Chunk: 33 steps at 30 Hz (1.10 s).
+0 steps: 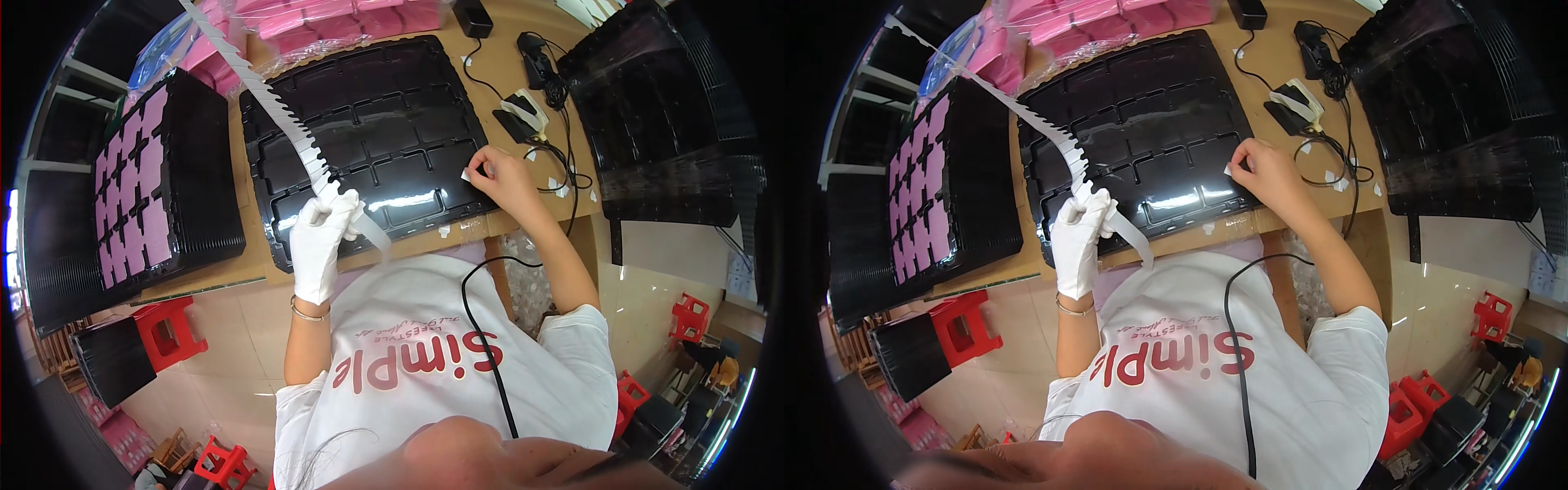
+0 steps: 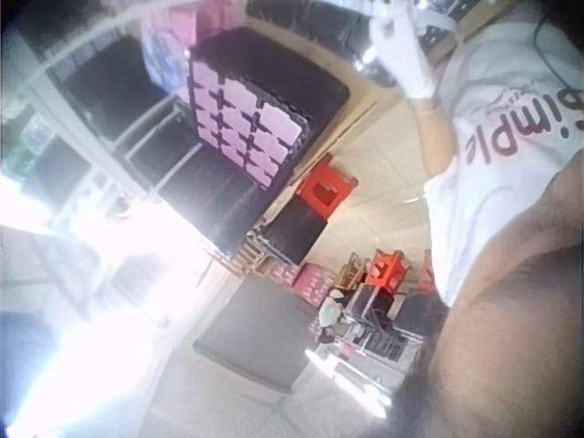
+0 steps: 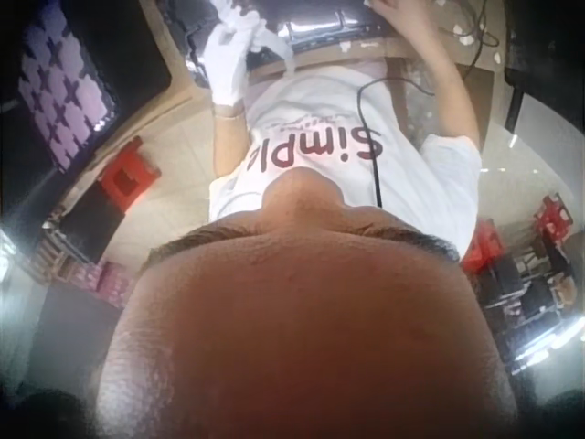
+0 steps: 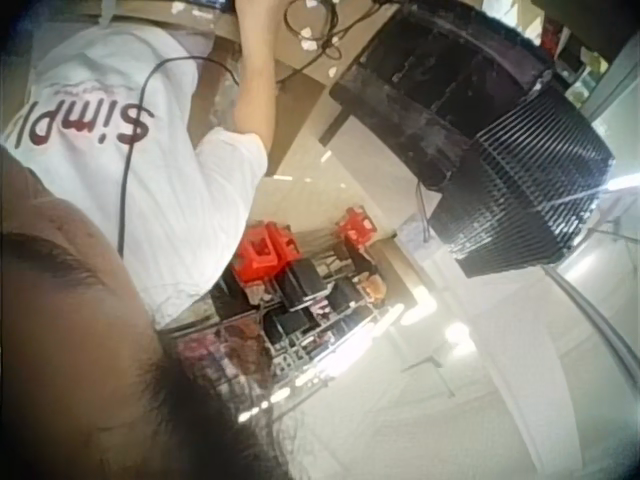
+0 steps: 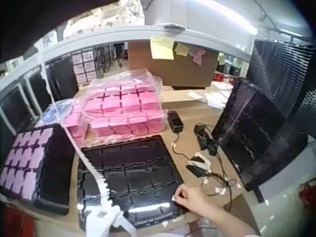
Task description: The person assembles black plastic trays by inserting pink foam inserts into the compartments. They repeatedly pick up a tray, place a foam insert, and stack the completed unit. The person wears white gloves and works at a table with stacks of materials.
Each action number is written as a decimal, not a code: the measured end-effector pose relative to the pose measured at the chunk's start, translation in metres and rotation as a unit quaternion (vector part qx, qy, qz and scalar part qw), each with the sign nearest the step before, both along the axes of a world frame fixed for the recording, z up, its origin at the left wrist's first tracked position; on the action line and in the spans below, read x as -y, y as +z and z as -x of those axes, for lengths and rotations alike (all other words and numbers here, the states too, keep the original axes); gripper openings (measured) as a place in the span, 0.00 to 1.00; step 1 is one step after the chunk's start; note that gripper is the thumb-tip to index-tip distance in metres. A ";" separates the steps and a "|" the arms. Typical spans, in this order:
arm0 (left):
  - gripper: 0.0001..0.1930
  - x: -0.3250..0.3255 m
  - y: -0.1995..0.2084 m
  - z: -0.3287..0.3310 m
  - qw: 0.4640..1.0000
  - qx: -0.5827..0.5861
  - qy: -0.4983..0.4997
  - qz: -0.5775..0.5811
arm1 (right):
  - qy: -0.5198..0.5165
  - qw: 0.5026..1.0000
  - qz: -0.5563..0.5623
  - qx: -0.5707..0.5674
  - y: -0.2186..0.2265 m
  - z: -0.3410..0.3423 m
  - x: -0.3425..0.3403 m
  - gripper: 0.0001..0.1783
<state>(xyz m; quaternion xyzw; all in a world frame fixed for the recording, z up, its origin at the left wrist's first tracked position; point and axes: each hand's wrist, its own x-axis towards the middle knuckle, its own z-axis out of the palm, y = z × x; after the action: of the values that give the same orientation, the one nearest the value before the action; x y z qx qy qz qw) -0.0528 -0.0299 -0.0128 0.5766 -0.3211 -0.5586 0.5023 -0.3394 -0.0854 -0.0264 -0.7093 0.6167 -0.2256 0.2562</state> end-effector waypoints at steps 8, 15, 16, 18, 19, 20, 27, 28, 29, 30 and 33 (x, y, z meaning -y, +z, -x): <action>0.07 -0.001 0.000 0.000 1.000 0.010 0.021 0.009 | -0.035 0.999 0.004 -0.003 -0.006 -0.003 0.002 0.08; 0.07 0.000 -0.006 -0.002 0.999 0.030 0.004 0.026 | 0.111 0.981 -0.029 0.155 0.003 0.014 -0.024 0.05; 0.06 -0.005 -0.006 -0.006 0.999 0.037 -0.006 0.025 | 0.112 0.977 -0.087 0.160 0.019 0.025 -0.038 0.05; 0.07 -0.017 0.002 -0.008 0.997 0.068 -0.035 0.000 | -0.010 0.967 -0.053 0.249 0.025 0.052 -0.077 0.04; 0.08 -0.026 0.010 -0.009 0.994 0.091 -0.054 -0.026 | -0.105 0.958 0.011 0.265 0.018 0.071 -0.096 0.04; 0.10 -0.036 0.005 -0.014 0.993 0.076 -0.074 -0.043 | -0.198 0.936 0.074 0.280 0.003 0.091 -0.112 0.05; 0.11 -0.083 -0.028 -0.023 0.886 0.344 -0.277 0.139 | -0.394 0.877 0.093 -0.260 -0.191 0.248 -0.226 0.13; 0.10 -0.085 -0.033 -0.028 0.831 0.450 -0.281 0.168 | -0.331 0.842 0.051 -0.422 -0.195 0.247 -0.233 0.16; 0.10 -0.084 -0.041 -0.029 0.762 0.547 -0.286 0.195 | -0.263 0.773 0.028 -0.577 -0.193 0.246 -0.247 0.19; 0.10 -0.087 -0.049 -0.031 0.731 0.587 -0.280 0.206 | -0.270 0.787 0.005 -0.555 -0.163 0.235 -0.236 0.19; 0.11 -0.090 -0.077 -0.027 0.660 0.662 -0.271 0.229 | -0.391 0.861 -0.029 -0.325 -0.072 0.207 -0.172 0.15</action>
<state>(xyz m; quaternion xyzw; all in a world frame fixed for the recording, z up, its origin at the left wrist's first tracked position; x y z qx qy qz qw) -0.0259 0.0602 -0.0894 0.5487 -0.8286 -0.0493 0.0993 -0.5465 0.0869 -0.0984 -0.4347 0.8981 -0.0462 -0.0474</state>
